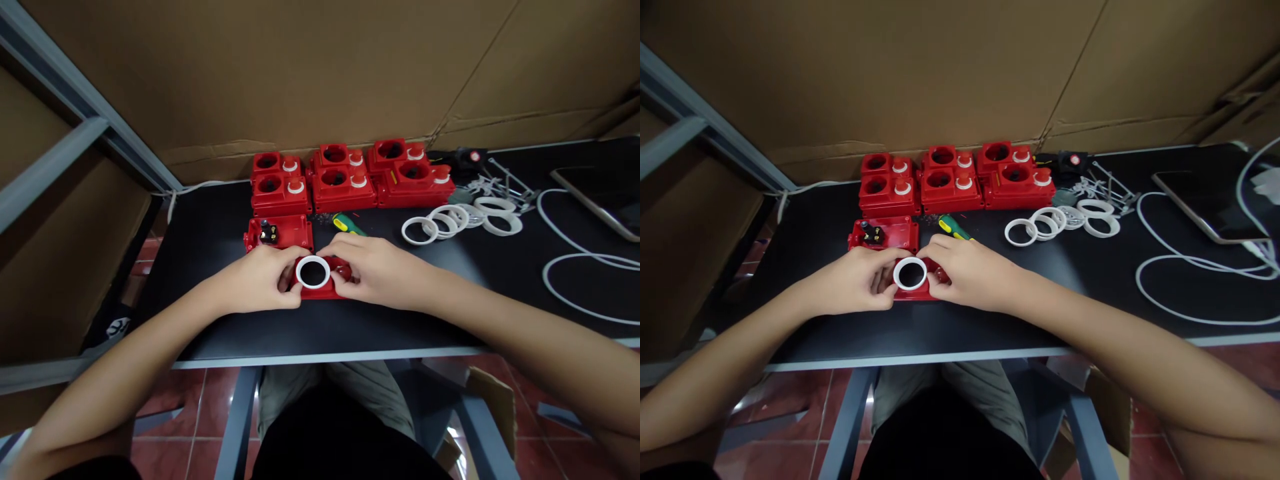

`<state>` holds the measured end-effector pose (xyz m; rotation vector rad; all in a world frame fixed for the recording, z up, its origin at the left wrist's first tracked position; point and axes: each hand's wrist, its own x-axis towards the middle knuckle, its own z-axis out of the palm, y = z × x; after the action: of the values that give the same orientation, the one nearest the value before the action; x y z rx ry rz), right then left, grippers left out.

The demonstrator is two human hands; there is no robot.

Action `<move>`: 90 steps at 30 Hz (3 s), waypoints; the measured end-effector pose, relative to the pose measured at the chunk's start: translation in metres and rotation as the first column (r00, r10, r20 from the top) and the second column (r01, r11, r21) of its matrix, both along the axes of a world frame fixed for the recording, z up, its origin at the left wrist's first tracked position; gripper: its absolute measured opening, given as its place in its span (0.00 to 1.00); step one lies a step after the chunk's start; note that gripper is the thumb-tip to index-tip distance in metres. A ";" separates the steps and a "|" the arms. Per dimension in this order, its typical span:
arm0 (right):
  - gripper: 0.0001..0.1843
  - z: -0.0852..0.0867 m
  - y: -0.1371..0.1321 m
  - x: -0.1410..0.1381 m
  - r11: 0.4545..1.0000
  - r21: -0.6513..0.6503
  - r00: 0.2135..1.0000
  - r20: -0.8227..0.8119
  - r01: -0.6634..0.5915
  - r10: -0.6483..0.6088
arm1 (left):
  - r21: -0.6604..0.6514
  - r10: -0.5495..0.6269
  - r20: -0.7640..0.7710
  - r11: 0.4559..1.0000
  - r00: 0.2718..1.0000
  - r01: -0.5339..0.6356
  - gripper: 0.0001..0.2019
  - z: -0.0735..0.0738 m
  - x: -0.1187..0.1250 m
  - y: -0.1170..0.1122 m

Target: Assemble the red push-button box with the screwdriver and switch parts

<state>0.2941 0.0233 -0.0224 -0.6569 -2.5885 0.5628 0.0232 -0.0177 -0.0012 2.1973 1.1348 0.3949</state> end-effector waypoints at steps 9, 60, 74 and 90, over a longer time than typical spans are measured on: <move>0.13 0.005 -0.001 0.002 1.000 -0.020 1.000 0.013 0.010 -0.010 | 0.034 0.004 -0.002 0.999 1.000 -0.004 0.18 0.000 0.003 0.000; 0.13 0.006 0.007 0.010 0.996 0.081 0.999 0.032 -0.038 0.035 | 0.038 0.075 -0.213 0.997 0.974 -0.068 0.30 -0.003 0.008 0.000; 0.13 0.008 0.002 0.008 0.981 0.191 0.998 0.065 -0.037 0.025 | 0.015 0.058 -0.212 0.998 0.976 -0.056 0.29 0.001 0.007 0.001; 0.14 0.009 0.008 0.012 0.991 0.108 0.994 0.083 -0.080 0.072 | 0.003 0.032 -0.213 0.999 0.977 -0.032 0.27 0.001 0.005 0.002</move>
<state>0.3066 0.0315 -0.0131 -0.5566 -2.7063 0.4205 0.0277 -0.0159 -0.0006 2.2648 1.2839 0.1746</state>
